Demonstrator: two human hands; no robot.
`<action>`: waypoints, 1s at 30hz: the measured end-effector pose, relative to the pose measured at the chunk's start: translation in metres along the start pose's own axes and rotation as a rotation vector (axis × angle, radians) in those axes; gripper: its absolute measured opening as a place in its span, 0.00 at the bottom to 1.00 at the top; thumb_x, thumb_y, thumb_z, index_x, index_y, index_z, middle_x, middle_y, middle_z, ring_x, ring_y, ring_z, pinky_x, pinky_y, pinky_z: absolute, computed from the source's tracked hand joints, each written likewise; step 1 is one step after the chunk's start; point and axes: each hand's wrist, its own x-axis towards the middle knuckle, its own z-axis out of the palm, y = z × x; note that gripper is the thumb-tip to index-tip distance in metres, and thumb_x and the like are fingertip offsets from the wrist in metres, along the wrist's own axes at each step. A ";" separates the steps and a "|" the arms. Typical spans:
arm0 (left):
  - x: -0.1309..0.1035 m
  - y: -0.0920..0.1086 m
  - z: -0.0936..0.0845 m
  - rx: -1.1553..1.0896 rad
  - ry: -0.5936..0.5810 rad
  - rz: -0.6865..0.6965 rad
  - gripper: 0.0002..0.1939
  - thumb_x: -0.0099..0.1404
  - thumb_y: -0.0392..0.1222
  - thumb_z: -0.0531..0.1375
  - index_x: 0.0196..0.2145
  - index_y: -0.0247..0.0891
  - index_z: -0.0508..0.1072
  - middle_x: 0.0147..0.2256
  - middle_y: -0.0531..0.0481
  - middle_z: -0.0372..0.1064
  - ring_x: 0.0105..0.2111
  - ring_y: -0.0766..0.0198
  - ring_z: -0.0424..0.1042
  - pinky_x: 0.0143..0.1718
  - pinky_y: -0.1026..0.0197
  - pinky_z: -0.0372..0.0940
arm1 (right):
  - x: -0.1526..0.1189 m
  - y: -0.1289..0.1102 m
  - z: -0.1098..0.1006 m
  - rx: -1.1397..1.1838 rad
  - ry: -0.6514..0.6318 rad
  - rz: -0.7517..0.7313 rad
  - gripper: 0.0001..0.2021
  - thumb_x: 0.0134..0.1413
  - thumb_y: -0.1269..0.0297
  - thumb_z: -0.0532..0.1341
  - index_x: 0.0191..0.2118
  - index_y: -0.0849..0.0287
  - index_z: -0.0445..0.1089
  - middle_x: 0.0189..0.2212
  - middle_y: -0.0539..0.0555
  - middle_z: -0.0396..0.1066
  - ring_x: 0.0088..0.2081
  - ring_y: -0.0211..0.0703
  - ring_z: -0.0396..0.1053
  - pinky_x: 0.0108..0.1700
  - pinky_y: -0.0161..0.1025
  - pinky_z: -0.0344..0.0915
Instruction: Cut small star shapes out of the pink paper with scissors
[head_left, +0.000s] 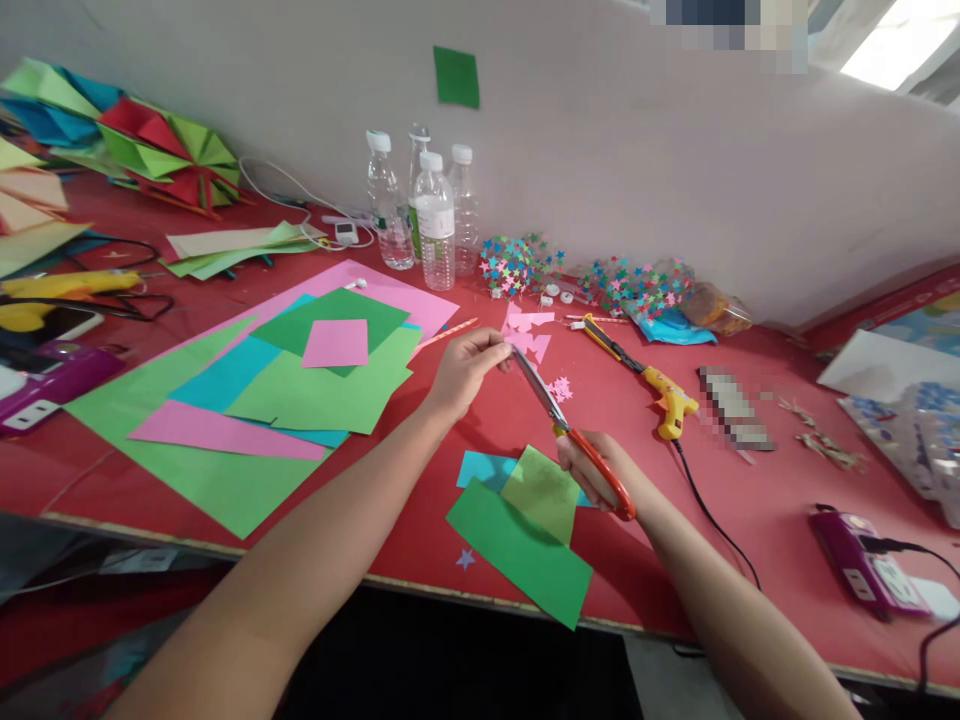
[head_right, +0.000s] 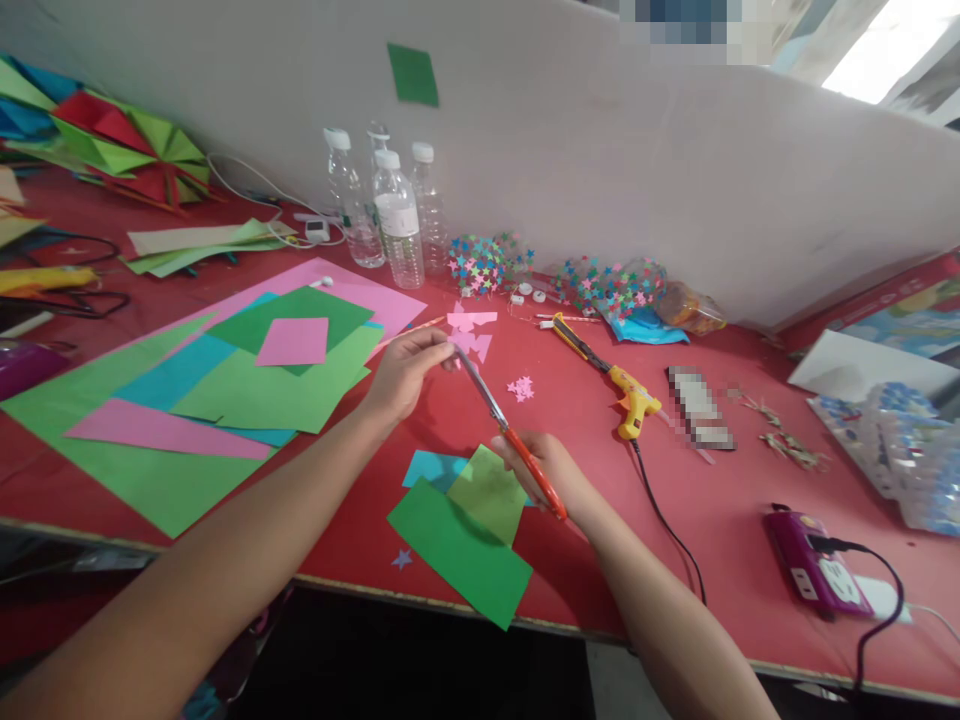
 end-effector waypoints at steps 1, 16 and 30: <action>0.000 0.000 0.000 -0.004 0.002 0.001 0.07 0.56 0.40 0.61 0.23 0.38 0.73 0.21 0.52 0.67 0.25 0.67 0.66 0.33 0.62 0.60 | 0.000 0.000 0.000 -0.003 0.000 -0.003 0.23 0.54 0.41 0.57 0.22 0.55 0.59 0.07 0.44 0.54 0.09 0.31 0.50 0.14 0.31 0.47; 0.000 -0.003 0.001 0.045 0.061 0.025 0.06 0.57 0.40 0.61 0.24 0.38 0.71 0.22 0.55 0.67 0.26 0.68 0.66 0.33 0.63 0.61 | 0.008 0.009 -0.004 0.060 -0.118 -0.107 0.26 0.54 0.37 0.54 0.26 0.58 0.62 0.07 0.41 0.54 0.09 0.30 0.50 0.14 0.30 0.50; -0.010 -0.005 0.015 -0.011 0.097 0.017 0.08 0.57 0.40 0.62 0.23 0.38 0.69 0.22 0.56 0.65 0.27 0.69 0.65 0.35 0.63 0.61 | 0.007 0.015 0.009 0.129 -0.098 -0.157 0.27 0.56 0.36 0.51 0.29 0.58 0.63 0.08 0.40 0.55 0.09 0.31 0.52 0.15 0.30 0.56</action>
